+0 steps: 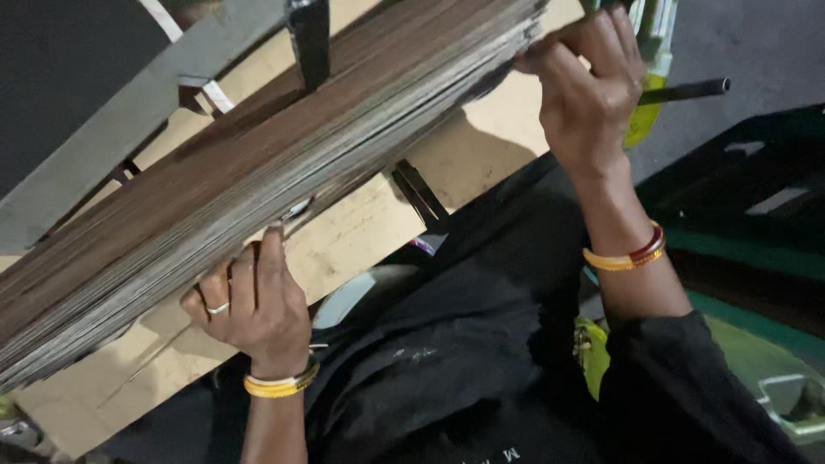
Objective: The person squares a large bundle of thin wooden strips resting on a wooden jig, pressing and tapping the ends to line them up. They use a flat metal blade to even the edges of the stack, reposition the bundle, and repeat the alignment on the other side.
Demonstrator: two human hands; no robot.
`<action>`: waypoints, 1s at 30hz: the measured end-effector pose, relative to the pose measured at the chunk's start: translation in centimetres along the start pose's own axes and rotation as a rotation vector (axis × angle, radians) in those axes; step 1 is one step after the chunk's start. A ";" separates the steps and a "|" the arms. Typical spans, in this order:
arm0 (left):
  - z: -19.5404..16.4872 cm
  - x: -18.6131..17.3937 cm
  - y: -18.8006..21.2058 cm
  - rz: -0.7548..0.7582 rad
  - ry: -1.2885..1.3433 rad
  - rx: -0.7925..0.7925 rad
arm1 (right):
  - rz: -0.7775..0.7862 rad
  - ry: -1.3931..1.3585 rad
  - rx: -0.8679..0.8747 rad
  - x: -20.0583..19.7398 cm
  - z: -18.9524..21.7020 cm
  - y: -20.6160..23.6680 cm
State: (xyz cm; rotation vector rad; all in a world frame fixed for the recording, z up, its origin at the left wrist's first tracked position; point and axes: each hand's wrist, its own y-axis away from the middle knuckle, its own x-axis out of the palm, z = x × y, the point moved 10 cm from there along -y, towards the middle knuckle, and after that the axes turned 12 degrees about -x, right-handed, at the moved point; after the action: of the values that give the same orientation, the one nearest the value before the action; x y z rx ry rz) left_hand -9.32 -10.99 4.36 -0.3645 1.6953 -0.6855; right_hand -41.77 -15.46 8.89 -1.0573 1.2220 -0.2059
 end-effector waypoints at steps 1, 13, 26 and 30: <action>0.1 -0.1 0.1 0.001 0.007 -0.007 | 0.001 0.004 -0.003 -0.1 0.0 0.0; -3.0 -3.8 -1.0 0.007 -0.201 0.079 | -0.046 0.035 0.089 1.3 -1.6 2.8; 1.8 -1.2 -1.0 0.046 0.147 -0.034 | -0.053 0.118 -0.069 2.1 2.0 3.3; 3.6 -1.5 -1.4 -0.018 0.210 -0.119 | 0.071 0.131 -0.025 3.4 2.2 5.2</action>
State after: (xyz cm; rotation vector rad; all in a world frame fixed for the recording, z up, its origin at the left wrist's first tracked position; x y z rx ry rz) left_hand -5.67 -12.08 5.98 -0.4030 1.9399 -0.6564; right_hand -40.63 -13.66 2.70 -1.0329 1.3807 -0.2076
